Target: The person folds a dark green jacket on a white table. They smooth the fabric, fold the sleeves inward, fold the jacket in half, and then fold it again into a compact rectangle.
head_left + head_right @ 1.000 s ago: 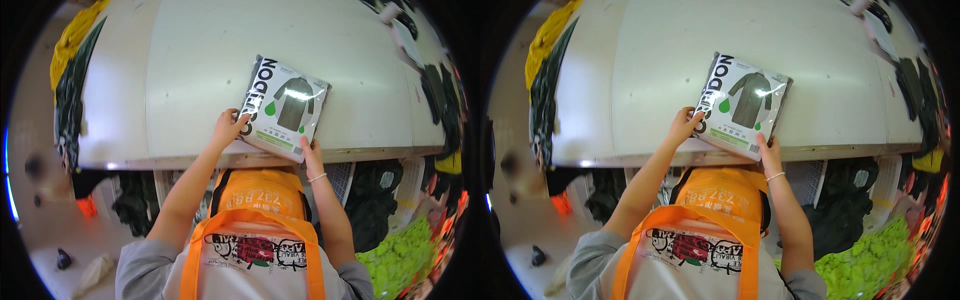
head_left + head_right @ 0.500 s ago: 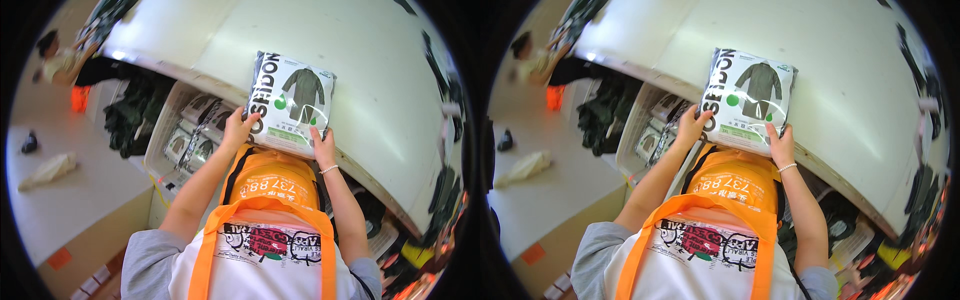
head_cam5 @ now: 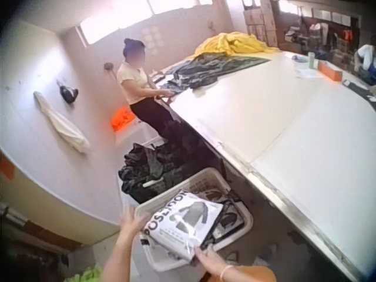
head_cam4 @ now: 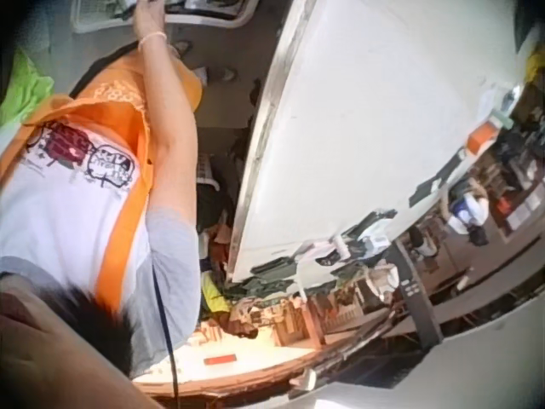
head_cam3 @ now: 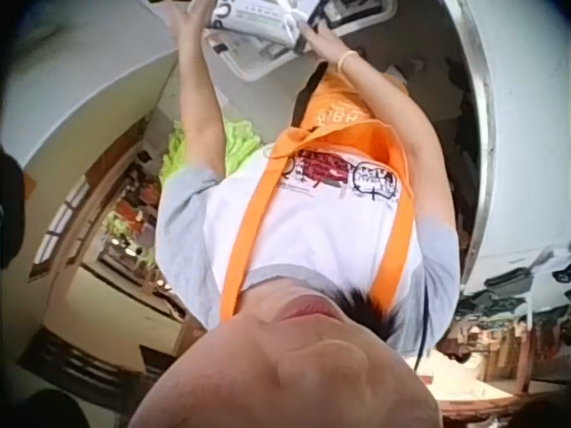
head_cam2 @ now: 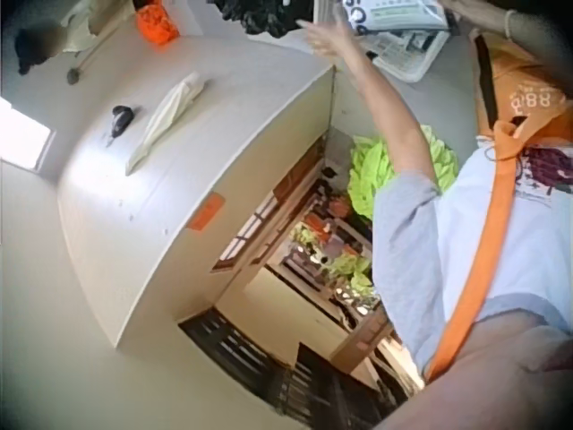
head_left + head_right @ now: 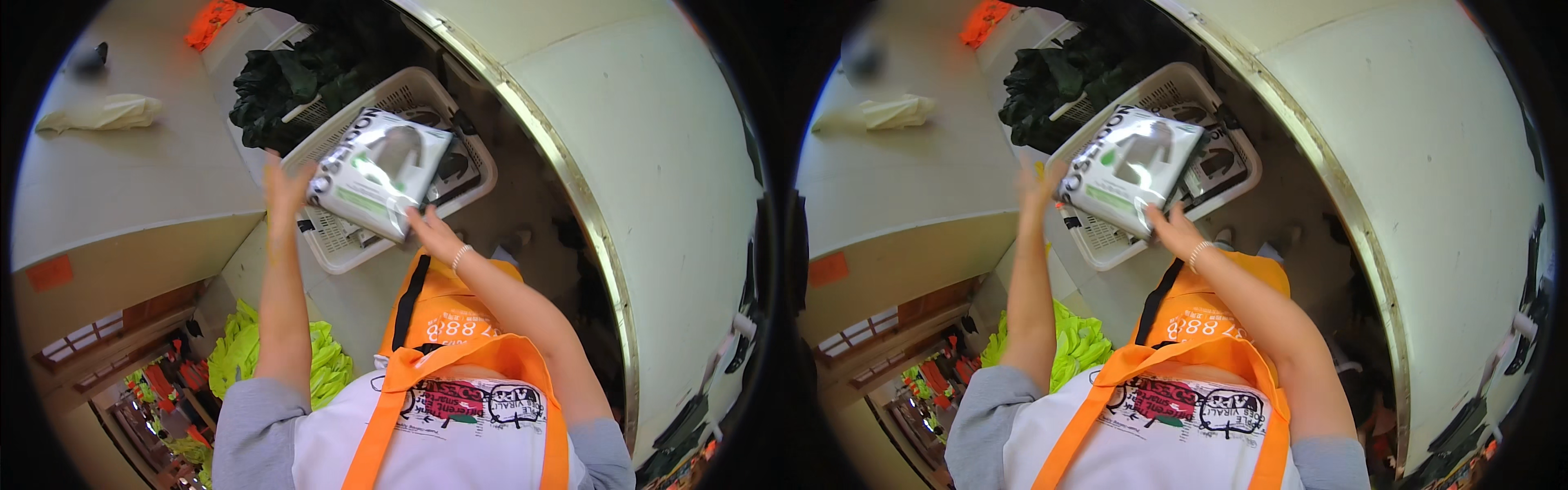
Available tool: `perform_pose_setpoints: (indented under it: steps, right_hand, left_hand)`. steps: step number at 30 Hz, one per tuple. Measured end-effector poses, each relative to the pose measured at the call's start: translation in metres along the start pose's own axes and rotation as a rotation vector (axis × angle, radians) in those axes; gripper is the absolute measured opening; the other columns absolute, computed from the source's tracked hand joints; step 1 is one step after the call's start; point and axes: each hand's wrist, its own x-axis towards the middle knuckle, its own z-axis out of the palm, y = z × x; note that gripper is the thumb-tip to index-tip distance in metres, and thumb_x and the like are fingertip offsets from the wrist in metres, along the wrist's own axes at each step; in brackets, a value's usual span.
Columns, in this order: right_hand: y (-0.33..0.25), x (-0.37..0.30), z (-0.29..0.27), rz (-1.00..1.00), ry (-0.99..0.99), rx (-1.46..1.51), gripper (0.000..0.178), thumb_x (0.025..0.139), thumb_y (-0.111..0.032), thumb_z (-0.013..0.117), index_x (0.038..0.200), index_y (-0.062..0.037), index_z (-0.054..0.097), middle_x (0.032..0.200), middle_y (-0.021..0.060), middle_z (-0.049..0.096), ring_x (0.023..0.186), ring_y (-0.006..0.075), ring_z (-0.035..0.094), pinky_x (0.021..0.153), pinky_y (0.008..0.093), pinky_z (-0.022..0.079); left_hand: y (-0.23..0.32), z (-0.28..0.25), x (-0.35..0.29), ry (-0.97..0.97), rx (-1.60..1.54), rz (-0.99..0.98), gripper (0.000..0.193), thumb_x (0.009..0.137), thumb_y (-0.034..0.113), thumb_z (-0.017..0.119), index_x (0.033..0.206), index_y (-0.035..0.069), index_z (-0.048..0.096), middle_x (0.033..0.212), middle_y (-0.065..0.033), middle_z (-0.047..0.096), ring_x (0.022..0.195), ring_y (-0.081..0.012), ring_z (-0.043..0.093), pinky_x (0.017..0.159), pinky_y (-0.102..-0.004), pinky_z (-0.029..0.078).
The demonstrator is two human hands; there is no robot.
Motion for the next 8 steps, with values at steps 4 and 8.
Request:
perform_pose_setpoints:
  steps: [4,8]
  right_hand:
    - [-0.046,-0.089,-0.127,-0.477,-0.022,0.126,0.051,0.095,-0.033,0.051,0.131,0.0025,0.045,0.105,0.0088,0.063,0.088,0.0159,0.062,0.078,0.027,0.049]
    - [-0.071,-0.185,-0.197,-0.591,0.523,-0.587,0.062,0.09,-0.048,0.051,0.14,-0.0127,0.037,0.132,0.0137,0.046,0.119,0.0235,0.049,0.099,0.0362,0.039]
  left_hand:
    - [0.074,-0.038,-0.02,0.243,-0.693,-0.098,0.056,0.09,0.04,0.06,0.126,-0.003,0.051,0.12,-0.0147,0.059,0.116,-0.0215,0.053,0.097,-0.0342,0.041]
    - [0.116,-0.02,-0.051,-0.033,-0.691,0.159,0.047,0.09,0.032,0.062,0.128,0.004,0.051,0.12,-0.0039,0.06,0.116,-0.0148,0.051,0.105,-0.028,0.031]
